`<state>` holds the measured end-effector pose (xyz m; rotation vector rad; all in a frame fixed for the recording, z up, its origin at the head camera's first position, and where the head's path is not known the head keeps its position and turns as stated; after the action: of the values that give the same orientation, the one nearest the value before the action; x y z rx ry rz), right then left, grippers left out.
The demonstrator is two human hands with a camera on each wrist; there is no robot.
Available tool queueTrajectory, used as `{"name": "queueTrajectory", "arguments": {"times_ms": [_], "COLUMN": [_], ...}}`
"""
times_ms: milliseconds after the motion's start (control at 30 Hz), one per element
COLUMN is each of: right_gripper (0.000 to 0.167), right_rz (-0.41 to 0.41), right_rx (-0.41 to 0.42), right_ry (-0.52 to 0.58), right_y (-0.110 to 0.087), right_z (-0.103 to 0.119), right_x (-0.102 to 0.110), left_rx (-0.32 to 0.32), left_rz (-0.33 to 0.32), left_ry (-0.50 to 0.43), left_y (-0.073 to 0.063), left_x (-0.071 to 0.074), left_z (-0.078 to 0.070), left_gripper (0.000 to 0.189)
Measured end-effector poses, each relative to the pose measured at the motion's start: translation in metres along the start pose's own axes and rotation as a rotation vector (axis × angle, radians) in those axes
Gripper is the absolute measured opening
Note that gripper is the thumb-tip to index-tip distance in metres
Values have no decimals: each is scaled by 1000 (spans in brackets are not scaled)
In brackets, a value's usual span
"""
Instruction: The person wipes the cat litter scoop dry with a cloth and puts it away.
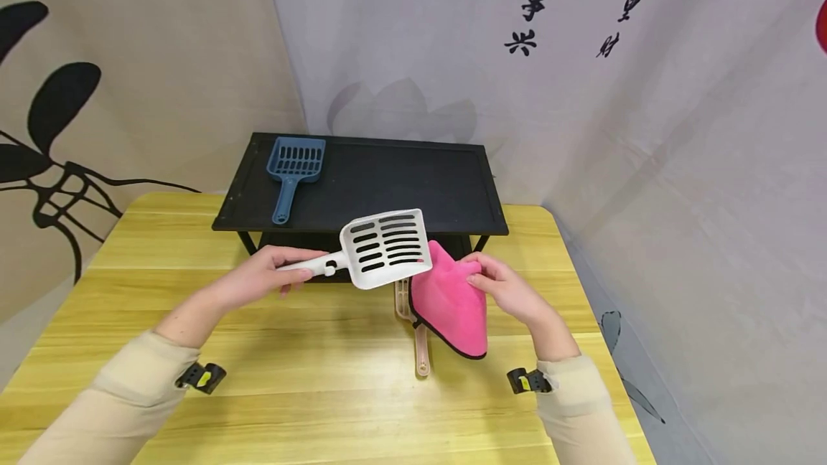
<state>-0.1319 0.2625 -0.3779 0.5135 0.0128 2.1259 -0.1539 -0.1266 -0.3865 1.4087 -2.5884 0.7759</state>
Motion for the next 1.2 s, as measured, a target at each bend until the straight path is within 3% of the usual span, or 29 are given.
{"name": "queueTrajectory", "arguments": {"times_ms": [300,567,733,1033,1200], "right_gripper": [18,23,23,24,24], "right_rz": [-12,-3,16,11,9], "right_rx": [11,-35,-37,-32,-43], "right_ry": [-8,-2,7,15,-5], "right_y": [-2,0,2,2,7], "right_z": [1,7,9,7,8], "right_x": [3,3,2,2,-1], "left_rx": [42,75,86,94,128], "left_rz": [-137,-262,-267,-186,-233], "left_ry": [-86,-254,-367,-628,-670], "left_y": [10,22,25,33,33], "left_x": [-7,-8,-11,-14,-17], "left_z": [-10,-17,-23,-28,-33], "left_gripper": [42,44,45,50,52]}}
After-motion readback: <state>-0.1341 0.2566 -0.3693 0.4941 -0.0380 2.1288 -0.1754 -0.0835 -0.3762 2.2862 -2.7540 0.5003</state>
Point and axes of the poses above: each hand's wrist, its own y-axis towards the middle knuckle, its own x-axis out of the back of the hand, z = x × y, the point moved 1 cm from there along y, towards the middle knuckle, and after that the axes turned 14 degrees about x, right-handed, at the moved point
